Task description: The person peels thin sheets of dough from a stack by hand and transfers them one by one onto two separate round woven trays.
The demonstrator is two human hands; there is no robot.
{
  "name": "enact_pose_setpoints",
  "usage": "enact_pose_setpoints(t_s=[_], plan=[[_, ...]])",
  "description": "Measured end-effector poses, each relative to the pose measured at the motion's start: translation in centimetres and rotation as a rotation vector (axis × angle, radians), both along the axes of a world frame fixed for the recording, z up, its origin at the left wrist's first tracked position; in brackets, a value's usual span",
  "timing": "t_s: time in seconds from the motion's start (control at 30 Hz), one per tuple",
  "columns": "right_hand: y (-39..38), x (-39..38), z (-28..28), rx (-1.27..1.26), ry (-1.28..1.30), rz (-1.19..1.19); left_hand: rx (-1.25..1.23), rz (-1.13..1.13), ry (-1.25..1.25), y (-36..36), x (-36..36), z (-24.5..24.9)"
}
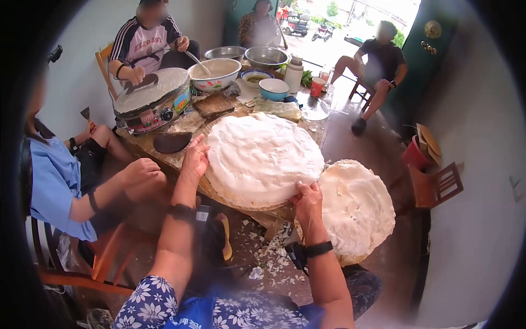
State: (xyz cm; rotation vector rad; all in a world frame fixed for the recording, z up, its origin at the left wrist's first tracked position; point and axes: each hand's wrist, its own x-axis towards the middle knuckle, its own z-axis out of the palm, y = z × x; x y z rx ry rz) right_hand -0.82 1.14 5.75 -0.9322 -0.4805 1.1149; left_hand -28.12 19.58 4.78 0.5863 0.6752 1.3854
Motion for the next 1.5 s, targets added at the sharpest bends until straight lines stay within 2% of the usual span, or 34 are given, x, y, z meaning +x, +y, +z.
enact_pose_setpoints(t_s=[0.07,0.2,0.43,0.5,0.57,0.67,0.77,0.9,1.03,1.13,1.17,1.27,1.3,1.4,1.5], plan=[[0.2,0.2,0.0,-0.002,-0.018,0.018,0.017,-0.005,0.022,0.6,-0.2,-0.7],[0.3,-0.8,2.1,0.010,-0.057,-0.034,0.079,0.003,0.042,0.7,-0.4,1.1],[0.0,-3.0,5.2,0.108,-0.221,-0.131,0.205,-0.049,-0.088,2.3,-0.6,3.2],[-0.5,-4.1,6.1,0.155,-0.289,-0.182,0.249,-0.074,-0.054,2.6,-0.4,4.4],[-1.2,-4.7,5.6,0.117,-0.242,-0.159,0.318,-0.103,-0.018,3.5,-0.4,4.7],[-2.6,-6.4,4.2,0.053,-0.100,-0.065,0.326,-0.184,0.189,4.6,-1.1,4.7],[-3.1,-7.9,1.5,-0.041,0.024,0.012,0.344,-0.110,0.611,5.8,-1.8,2.2],[-2.7,-7.8,-0.2,-0.091,0.081,0.108,0.186,0.097,0.613,4.5,-3.6,-0.3],[-2.5,-8.0,0.3,-0.079,0.118,0.102,0.105,0.149,0.302,1.5,-3.7,-2.0],[-2.4,-8.2,0.7,-0.065,0.161,0.093,0.050,0.200,0.196,-1.4,-1.5,-2.1],[-2.3,-8.3,0.8,-0.060,0.168,0.088,0.078,0.223,0.199,-1.2,-1.0,-3.5],[-2.1,-7.8,-0.1,-0.107,0.157,0.120,0.058,0.266,0.266,-5.1,0.7,-0.3],[-2.1,-7.7,-0.5,-0.135,0.149,0.135,0.073,0.288,0.251,-4.8,1.1,-1.2],[-3.1,-7.3,0.2,-0.236,-0.001,0.193,0.188,0.350,0.574,-2.3,1.4,-6.0],[-3.6,-6.1,-0.6,-0.295,-0.009,0.254,0.205,0.461,0.698,-1.9,1.8,-6.4]])
